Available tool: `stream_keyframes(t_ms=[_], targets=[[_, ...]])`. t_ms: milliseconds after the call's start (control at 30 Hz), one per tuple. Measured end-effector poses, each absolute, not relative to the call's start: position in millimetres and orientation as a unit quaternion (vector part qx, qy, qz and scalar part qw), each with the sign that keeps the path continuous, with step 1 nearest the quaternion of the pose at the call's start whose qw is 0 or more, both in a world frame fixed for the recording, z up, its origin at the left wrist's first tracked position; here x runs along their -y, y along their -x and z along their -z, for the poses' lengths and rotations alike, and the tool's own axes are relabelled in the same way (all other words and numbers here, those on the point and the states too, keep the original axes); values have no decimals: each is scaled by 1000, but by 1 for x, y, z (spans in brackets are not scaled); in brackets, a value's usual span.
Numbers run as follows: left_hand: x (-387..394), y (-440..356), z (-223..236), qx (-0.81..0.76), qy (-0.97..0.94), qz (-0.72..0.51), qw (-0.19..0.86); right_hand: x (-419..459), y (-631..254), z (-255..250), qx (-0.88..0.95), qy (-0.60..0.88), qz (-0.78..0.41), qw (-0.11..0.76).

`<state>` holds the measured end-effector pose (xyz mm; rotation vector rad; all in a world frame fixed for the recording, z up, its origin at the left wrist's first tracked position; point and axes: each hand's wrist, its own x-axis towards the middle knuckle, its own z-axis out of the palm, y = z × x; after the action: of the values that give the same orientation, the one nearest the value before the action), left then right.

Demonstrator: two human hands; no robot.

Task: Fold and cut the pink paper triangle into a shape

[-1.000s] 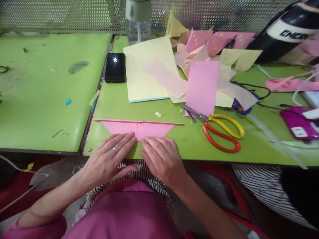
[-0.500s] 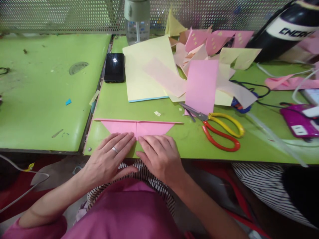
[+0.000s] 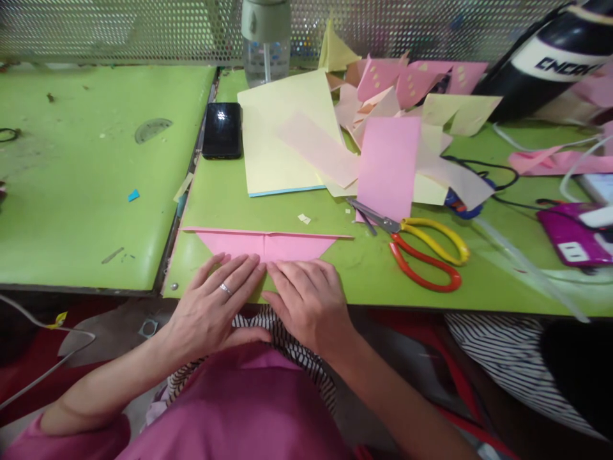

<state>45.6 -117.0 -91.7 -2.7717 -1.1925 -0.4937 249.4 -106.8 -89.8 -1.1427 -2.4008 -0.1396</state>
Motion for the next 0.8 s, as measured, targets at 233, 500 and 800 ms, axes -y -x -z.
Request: stream_keyframes(t_ms=[233,500,800], targets=[[117,-45,96,381,907,172,46,107,-251,91,876,416,42,240],[116,-46,98,389,902,184,48,105,-253,94,879,407,33,248],[118,-49,96,397,901,170,40,112,-250,91,880,410,35,239]])
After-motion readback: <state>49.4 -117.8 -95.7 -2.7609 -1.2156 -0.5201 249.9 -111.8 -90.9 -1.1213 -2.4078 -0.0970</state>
